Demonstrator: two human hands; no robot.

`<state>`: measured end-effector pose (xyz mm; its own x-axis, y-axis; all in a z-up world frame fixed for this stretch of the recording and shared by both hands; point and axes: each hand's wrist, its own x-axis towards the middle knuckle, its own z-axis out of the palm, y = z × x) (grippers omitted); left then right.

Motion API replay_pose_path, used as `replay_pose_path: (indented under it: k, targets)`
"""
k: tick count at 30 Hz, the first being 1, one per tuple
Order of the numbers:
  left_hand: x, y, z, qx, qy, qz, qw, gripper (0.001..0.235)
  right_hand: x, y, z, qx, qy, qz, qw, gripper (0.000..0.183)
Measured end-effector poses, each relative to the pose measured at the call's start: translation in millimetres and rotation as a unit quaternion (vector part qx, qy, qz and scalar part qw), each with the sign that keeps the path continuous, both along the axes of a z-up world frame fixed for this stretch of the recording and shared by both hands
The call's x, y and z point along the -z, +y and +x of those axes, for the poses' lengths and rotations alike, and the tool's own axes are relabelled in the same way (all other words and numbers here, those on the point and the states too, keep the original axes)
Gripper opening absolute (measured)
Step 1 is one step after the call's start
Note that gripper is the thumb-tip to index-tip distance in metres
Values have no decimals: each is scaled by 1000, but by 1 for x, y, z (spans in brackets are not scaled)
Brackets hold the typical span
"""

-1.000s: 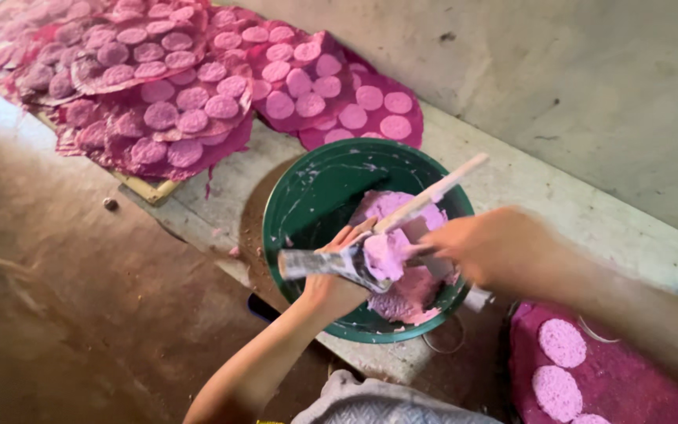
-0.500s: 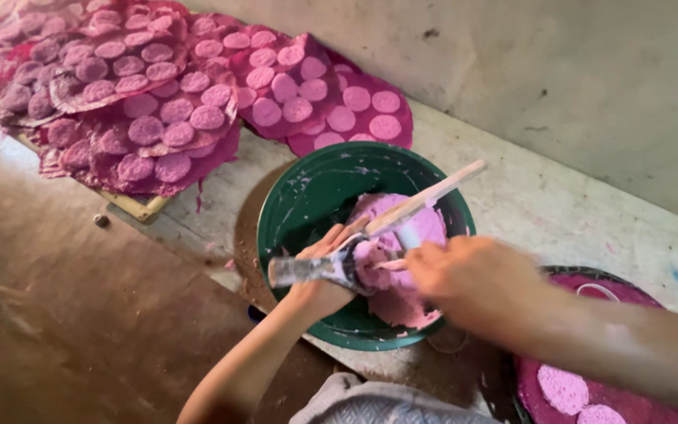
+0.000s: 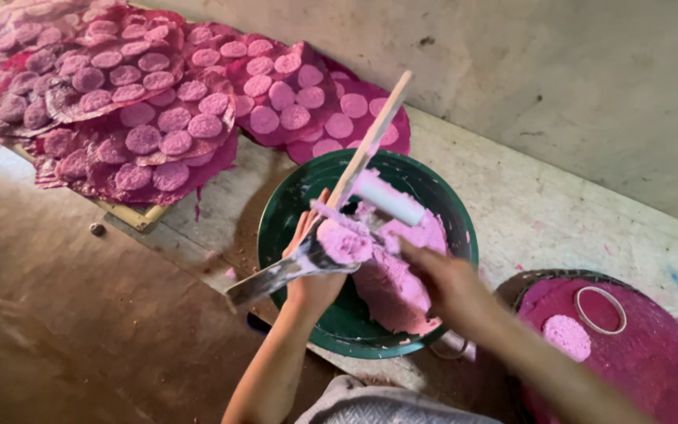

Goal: The person uses a specialized handheld mold tool to shape pink dough-like material into small disks on a purple work surface, then uses a thin stick to pick up and gather more material from a green bowl, repeating the shaping process to create multiple disks.

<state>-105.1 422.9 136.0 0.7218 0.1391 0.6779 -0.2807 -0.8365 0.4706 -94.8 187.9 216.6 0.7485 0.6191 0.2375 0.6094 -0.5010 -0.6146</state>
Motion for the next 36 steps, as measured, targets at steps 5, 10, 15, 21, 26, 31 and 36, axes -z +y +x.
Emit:
replay_pose_path:
  k: [5, 10, 15, 21, 26, 31, 36]
  targets:
    - [-9, 8, 7, -24, 63, -7, 998, 39, 59, -12, -12, -35, 93, 71, 992, 45]
    - [-4, 0, 10, -11, 67, 18, 998, 46, 67, -30, 24, 127, 295, 7, 947, 43]
    - [12, 2, 24, -57, 116, 29, 991, 65, 89, -15, 17, 13, 148, 56, 987, 46]
    - [36, 48, 33, 41, 13, -292, 955, 60, 85, -42, 16, -5, 260, -88, 962, 58]
    - [43, 5, 9, 217, 90, -611, 756, 49, 49, -39, 46, -42, 8, -29, 999, 56]
    - [27, -92, -42, 472, 333, -706, 410, 34, 16, -31, 25, -196, 305, 625, 691, 80]
    - [-20, -117, -59, 525, 304, -448, 657, 43, -21, -95, -18, -115, 280, 545, 782, 82]
